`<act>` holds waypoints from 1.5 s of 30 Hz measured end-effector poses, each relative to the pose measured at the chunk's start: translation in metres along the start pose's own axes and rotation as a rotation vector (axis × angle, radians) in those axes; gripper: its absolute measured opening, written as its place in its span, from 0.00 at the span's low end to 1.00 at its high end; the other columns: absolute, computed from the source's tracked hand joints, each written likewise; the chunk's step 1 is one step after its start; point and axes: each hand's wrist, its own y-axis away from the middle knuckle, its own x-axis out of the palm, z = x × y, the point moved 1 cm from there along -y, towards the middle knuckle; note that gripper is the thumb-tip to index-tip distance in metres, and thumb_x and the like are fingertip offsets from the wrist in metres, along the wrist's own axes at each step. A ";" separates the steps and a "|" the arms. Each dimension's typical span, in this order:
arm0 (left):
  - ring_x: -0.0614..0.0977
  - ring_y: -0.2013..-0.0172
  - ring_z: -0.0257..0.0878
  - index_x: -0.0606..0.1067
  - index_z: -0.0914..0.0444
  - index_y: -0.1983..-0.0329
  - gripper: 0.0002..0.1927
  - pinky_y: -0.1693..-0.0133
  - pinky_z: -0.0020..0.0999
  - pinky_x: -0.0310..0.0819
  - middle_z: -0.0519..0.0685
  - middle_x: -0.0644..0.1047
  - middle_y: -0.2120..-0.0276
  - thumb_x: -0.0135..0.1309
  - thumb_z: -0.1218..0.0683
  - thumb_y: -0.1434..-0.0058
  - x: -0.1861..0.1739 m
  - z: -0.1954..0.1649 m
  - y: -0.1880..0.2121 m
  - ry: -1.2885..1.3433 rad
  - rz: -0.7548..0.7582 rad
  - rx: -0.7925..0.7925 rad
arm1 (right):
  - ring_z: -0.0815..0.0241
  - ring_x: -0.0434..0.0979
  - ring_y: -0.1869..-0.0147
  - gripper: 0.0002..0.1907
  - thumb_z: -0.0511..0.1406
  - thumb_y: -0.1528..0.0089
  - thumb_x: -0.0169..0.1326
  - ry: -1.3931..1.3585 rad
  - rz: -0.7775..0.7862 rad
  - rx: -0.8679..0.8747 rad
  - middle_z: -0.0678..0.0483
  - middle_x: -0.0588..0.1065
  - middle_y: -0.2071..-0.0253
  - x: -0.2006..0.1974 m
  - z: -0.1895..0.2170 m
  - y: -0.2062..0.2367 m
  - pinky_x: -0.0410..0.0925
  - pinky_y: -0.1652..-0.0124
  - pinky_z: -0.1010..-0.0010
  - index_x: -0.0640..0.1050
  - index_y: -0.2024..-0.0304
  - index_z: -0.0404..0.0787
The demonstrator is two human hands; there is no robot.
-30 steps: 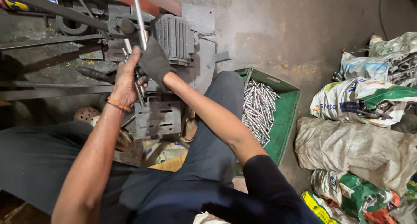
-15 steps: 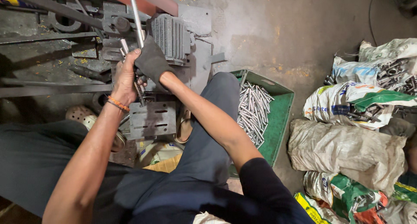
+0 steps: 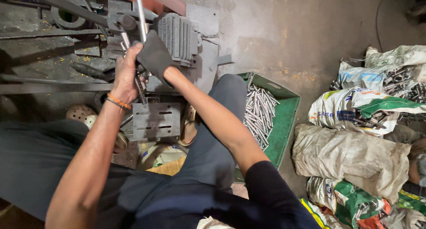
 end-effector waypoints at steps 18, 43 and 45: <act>0.71 0.86 0.29 0.74 0.59 0.66 0.22 0.84 0.26 0.67 0.40 0.71 0.81 0.59 0.36 0.37 0.004 -0.026 -0.030 -0.015 -0.011 0.059 | 0.40 0.85 0.61 0.19 0.41 0.44 0.58 -0.043 0.027 -0.063 0.35 0.79 0.67 -0.013 0.024 -0.041 0.76 0.60 0.56 0.76 0.62 0.29; 0.73 0.85 0.29 0.77 0.60 0.65 0.23 0.85 0.25 0.66 0.40 0.75 0.79 0.60 0.36 0.34 0.011 -0.050 -0.062 -0.194 -0.086 0.242 | 0.62 0.74 0.76 0.13 0.37 0.43 0.60 -0.383 0.054 -0.174 0.51 0.75 0.80 -0.020 0.034 -0.091 0.69 0.78 0.64 0.77 0.73 0.31; 0.73 0.84 0.29 0.76 0.59 0.66 0.23 0.84 0.25 0.67 0.39 0.75 0.79 0.62 0.36 0.34 0.011 -0.051 -0.065 -0.227 -0.093 0.267 | 0.63 0.71 0.78 0.13 0.37 0.44 0.62 -0.410 0.090 0.018 0.52 0.73 0.80 -0.021 0.034 -0.094 0.68 0.80 0.65 0.77 0.75 0.32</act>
